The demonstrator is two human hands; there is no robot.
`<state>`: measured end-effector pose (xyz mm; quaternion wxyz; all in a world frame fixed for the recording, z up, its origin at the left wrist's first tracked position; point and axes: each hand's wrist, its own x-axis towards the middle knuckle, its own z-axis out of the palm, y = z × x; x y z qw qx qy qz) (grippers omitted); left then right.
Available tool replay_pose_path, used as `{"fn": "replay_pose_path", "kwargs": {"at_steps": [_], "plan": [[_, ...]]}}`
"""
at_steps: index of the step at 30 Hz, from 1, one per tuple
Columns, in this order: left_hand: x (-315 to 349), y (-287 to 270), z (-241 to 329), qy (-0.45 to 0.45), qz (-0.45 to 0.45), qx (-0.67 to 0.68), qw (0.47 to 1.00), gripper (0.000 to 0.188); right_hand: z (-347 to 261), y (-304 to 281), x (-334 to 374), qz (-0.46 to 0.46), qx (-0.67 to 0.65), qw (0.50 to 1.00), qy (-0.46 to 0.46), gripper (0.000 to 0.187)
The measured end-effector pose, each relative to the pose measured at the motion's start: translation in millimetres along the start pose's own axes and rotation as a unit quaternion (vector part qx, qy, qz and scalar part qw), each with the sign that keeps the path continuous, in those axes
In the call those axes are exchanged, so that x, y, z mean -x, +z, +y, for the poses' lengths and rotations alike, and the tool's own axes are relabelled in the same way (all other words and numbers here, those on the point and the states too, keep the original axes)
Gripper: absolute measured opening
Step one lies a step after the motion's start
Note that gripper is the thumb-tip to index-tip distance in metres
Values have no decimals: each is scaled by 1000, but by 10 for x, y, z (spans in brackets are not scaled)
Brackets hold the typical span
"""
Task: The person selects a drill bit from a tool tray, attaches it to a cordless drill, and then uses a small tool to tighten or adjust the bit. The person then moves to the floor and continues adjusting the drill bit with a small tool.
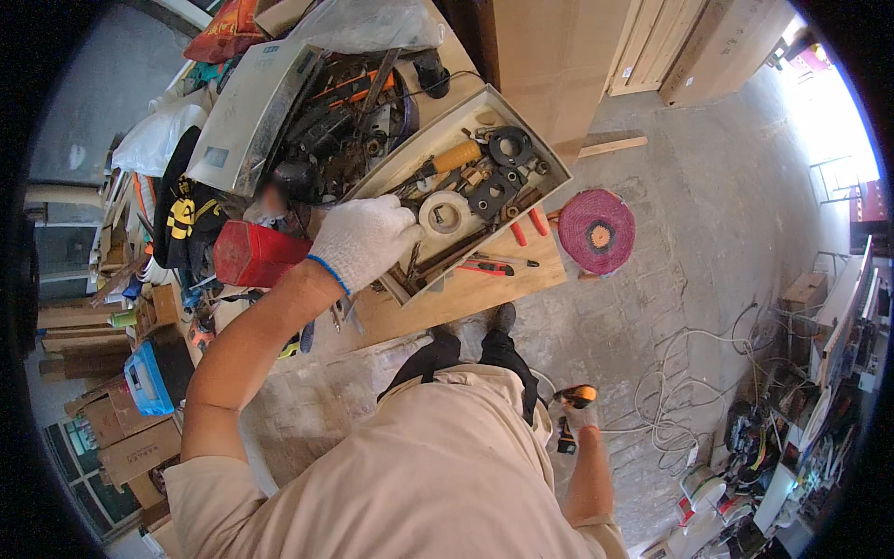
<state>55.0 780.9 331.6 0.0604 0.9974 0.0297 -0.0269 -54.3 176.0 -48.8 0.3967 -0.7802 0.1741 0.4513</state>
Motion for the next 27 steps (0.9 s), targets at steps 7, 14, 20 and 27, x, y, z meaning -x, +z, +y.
{"fn": "replay_pose_path", "kwargs": {"at_steps": [7, 14, 20, 27], "plan": [[-117, -26, 262, -81, -92, -24, 992, 34, 1070, 156, -429, -56, 275, 958, 57, 39], [-220, -69, 248, -193, -157, 43, 968, 43, 1066, 161, -320, -67, 203, 976, 50, 43], [-199, -173, 186, -193, -149, 67, 967, 49, 1070, -33, -484, -18, 158, 987, 22, 47], [1, -756, 179, -202, -101, 179, 958, 39, 627, -236, -342, -13, 120, 992, 31, 40]]}}
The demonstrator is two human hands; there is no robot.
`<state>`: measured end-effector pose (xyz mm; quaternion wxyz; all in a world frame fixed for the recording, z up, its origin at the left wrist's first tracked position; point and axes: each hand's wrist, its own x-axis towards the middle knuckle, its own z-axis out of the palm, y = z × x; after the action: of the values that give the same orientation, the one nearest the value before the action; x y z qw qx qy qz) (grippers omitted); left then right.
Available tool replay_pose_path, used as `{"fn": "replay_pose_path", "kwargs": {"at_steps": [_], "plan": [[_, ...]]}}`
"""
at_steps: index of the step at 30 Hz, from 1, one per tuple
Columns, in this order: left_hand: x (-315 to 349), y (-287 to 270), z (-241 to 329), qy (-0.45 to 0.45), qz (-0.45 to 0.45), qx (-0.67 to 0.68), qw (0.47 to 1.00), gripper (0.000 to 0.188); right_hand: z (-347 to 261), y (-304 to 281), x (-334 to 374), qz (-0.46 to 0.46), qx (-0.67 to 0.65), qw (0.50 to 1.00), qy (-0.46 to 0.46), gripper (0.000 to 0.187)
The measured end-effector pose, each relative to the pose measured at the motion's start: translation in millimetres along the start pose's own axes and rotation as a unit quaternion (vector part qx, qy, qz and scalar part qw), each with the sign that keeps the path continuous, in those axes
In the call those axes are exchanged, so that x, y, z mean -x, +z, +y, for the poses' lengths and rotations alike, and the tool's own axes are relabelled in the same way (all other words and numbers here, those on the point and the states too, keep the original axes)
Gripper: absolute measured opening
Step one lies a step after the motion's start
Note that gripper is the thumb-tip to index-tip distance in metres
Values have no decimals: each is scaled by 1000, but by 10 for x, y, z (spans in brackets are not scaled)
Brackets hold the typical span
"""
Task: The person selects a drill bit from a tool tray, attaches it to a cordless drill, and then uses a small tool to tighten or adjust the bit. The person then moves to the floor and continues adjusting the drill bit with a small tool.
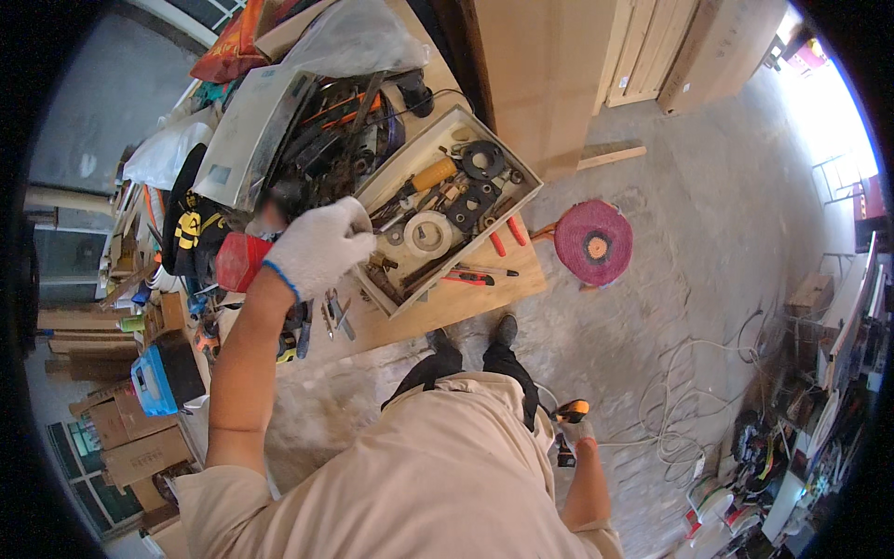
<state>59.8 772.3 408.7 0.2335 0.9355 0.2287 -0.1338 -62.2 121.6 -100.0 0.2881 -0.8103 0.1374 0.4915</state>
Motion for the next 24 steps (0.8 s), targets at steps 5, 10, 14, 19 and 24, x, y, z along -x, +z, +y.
{"fn": "replay_pose_path", "kwargs": {"at_steps": [5, 10, 14, 19, 24], "plan": [[354, -219, -170, -32, -51, 394, 917, 27, -853, -198, 633, 24, 98, 994, 27, 31], [612, 17, -482, 18, -9, 671, 742, 34, -1227, -451, 846, 89, 168, 966, -176, 33], [732, 229, -544, 56, 51, 667, 741, 37, -2125, -737, 1396, 113, 166, 949, -245, 31], [832, 480, -631, 23, 145, 615, 775, 24, -3081, -902, 2275, 107, 81, 920, -369, 19], [906, 768, -564, 29, 158, 740, 653, 22, -3431, -768, 2636, 35, -101, 932, -346, 11]]}}
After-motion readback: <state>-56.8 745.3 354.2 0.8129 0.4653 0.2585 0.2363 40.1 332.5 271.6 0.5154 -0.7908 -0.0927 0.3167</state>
